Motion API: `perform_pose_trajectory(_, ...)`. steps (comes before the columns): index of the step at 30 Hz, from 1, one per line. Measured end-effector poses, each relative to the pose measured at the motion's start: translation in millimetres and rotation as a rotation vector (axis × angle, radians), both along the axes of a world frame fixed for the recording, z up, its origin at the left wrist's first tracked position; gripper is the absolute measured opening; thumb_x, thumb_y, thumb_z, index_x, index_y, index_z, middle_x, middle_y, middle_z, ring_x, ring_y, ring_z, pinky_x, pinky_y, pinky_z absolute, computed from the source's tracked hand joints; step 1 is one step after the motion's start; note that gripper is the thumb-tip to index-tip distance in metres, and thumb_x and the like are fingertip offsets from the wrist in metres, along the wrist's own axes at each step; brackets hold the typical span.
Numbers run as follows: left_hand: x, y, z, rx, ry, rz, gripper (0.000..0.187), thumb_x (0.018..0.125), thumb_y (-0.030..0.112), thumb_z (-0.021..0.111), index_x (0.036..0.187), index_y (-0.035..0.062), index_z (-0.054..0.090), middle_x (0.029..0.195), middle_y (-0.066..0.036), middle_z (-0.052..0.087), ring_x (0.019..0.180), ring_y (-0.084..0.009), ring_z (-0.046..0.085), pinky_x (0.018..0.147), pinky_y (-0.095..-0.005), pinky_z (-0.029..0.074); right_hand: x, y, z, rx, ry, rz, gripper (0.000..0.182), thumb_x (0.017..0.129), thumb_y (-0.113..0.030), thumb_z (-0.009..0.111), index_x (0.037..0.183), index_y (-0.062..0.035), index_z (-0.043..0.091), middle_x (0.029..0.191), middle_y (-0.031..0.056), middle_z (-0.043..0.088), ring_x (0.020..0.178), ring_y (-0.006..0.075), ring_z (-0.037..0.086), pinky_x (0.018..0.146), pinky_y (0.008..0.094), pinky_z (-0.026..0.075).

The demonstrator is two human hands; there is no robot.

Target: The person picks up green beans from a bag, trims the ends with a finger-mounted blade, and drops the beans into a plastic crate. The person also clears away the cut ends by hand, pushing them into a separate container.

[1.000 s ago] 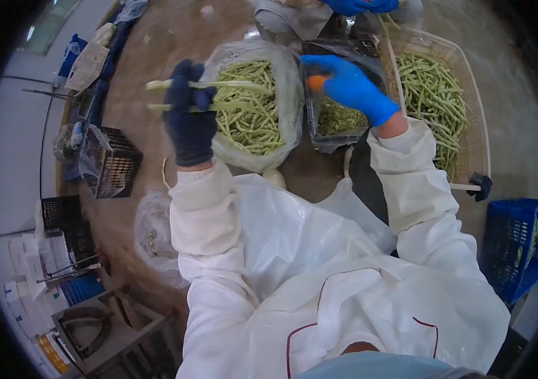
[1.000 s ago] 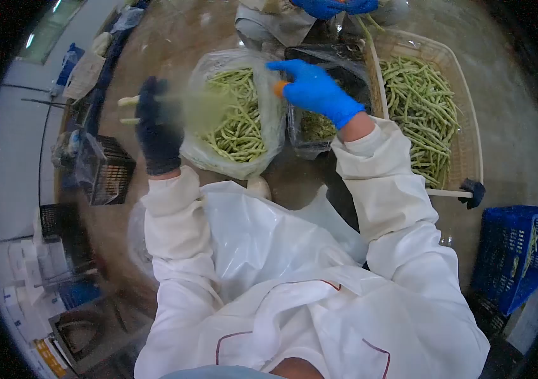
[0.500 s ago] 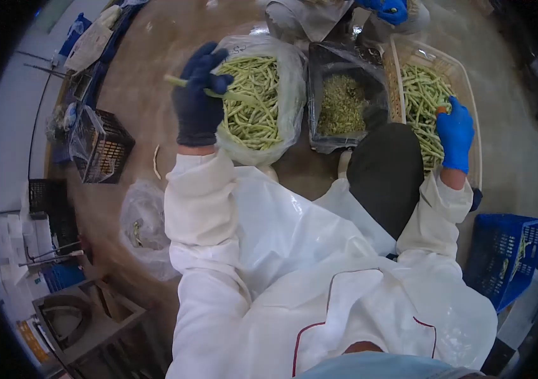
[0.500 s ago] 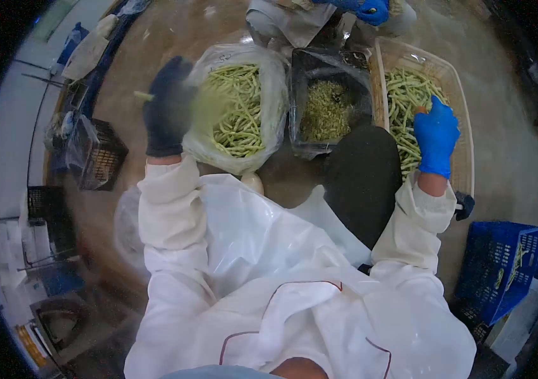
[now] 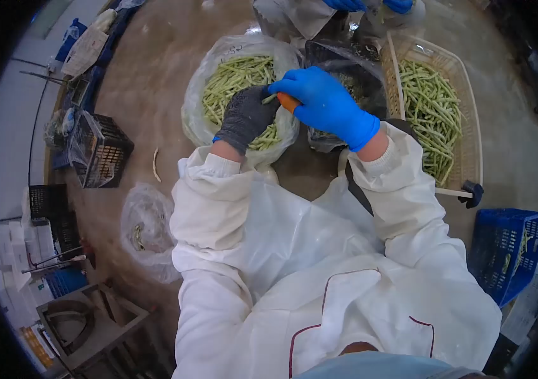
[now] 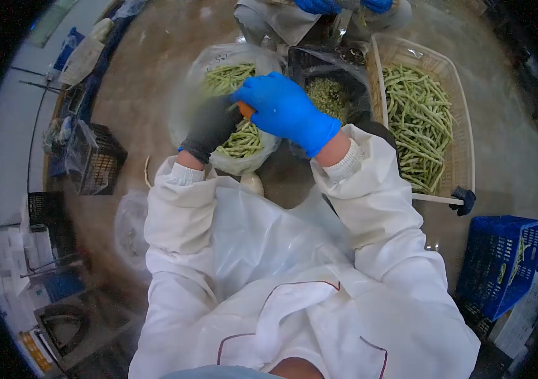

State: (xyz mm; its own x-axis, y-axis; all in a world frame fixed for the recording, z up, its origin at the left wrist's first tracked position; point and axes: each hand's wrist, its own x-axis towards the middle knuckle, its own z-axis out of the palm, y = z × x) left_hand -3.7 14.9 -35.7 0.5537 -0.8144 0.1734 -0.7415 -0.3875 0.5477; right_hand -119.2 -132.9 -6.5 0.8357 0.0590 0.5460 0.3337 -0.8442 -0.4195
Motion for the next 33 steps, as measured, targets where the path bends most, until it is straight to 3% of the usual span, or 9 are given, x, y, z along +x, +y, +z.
perform_pose_trajectory(5,-7.2,-0.2,12.0,-0.01,0.039,-0.061,0.035,0.08,0.033,0.062,0.105,0.009,0.065,0.076,-0.017,0.064,0.068,-0.03,0.062,0.066,-0.0375,0.048,4.1,-1.4,-15.4,-0.218,0.022,-0.182,0.013,0.075,-0.011,0.059,0.086,-0.0072,0.063,0.084,0.0144,0.061,0.08,0.0325,0.06,0.067,0.0413,0.047)
perform_pose_trajectory(8,-10.4,-4.0,17.9,-0.071,0.087,-0.071,0.033,0.081,0.028,0.063,0.107,0.0069,0.064,0.074,-0.015,0.064,0.065,-0.0239,0.063,0.064,-0.0334,0.047,4.0,9.7,-16.7,0.445,-0.017,-0.281,0.015,0.075,-0.008,0.058,0.088,-0.0036,0.065,0.082,0.0123,0.065,0.073,0.0255,0.062,0.065,0.0358,0.048)
perform_pose_trajectory(11,-22.3,-6.4,41.7,-0.208,0.398,0.024,0.029,0.082,0.021,0.064,0.105,0.0037,0.065,0.075,-0.01,0.066,0.069,-0.0164,0.063,0.065,-0.0296,0.048,11.2,-1.0,-16.0,1.175,0.131,-0.052,0.019,0.079,-0.008,0.058,0.094,-0.0016,0.067,0.081,0.0077,0.066,0.07,0.0153,0.06,0.066,0.0297,0.049)
perform_pose_trajectory(12,-25.8,-6.5,48.0,-0.256,0.545,0.073,0.028,0.082,0.019,0.064,0.105,0.0026,0.065,0.076,-0.008,0.067,0.07,-0.0139,0.063,0.066,-0.0284,0.048,9.8,-2.6,-14.5,1.128,0.169,-0.028,0.02,0.082,-0.011,0.058,0.096,-0.0012,0.067,0.083,0.0056,0.065,0.071,0.013,0.058,0.066,0.0278,0.047)
perform_pose_trajectory(17,-17.8,-2.2,36.1,-0.478,0.385,-0.068,0.023,0.084,0.016,0.063,0.101,0.0003,0.066,0.088,-0.005,0.067,0.078,-0.0119,0.061,0.073,-0.0257,0.048,2.5,-13.1,7.5,1.027,0.341,0.061,0.023,0.087,-0.016,0.058,0.102,-0.0008,0.066,0.086,0.0034,0.064,0.073,0.0087,0.055,0.069,0.0235,0.046)
perform_pose_trajectory(23,-12.6,-9.7,10.1,-0.599,0.563,-0.134,0.027,0.089,0.018,0.055,0.105,-0.0024,0.063,0.097,-0.01,0.066,0.09,-0.0175,0.061,0.085,-0.0308,0.047,6.0,-22.1,-8.2,1.365,0.394,0.114,0.023,0.085,-0.013,0.057,0.101,0.0009,0.066,0.086,0.0045,0.065,0.075,0.01,0.057,0.07,0.0242,0.047)
perform_pose_trajectory(26,1.7,-13.0,10.0,-0.914,1.037,-0.096,0.031,0.091,0.02,0.053,0.109,-0.0045,0.058,0.103,-0.014,0.063,0.097,-0.0245,0.06,0.092,-0.0368,0.046,5.6,-25.2,-16.2,1.099,0.576,0.053,0.023,0.081,-0.012,0.059,0.097,0.0018,0.067,0.085,0.0055,0.065,0.075,0.0111,0.057,0.071,0.0249,0.048)
perform_pose_trajectory(30,56.7,13.9,12.7,-1.17,1.299,-0.013,0.038,0.093,0.028,0.05,0.113,-0.005,0.054,0.113,-0.018,0.058,0.108,-0.0313,0.055,0.099,-0.0415,0.043,-10.8,-19.5,-11.6,0.87,0.58,0.015,0.017,0.074,-0.013,0.064,0.085,-0.0023,0.071,0.078,0.0129,0.067,0.069,0.0165,0.063,0.064,0.0305,0.051)
perform_pose_trajectory(33,63.7,28.9,20.9,-1.29,1.304,0.045,0.04,0.094,0.03,0.048,0.115,-0.0039,0.052,0.116,-0.018,0.056,0.11,-0.0313,0.054,0.1,-0.0408,0.042,-19.7,-59.3,-22.6,-0.208,0.212,-0.542,0.021,0.075,-0.017,0.065,0.091,-0.0052,0.071,0.089,0.016,0.067,0.076,0.0215,0.065,0.07,0.0335,0.051)
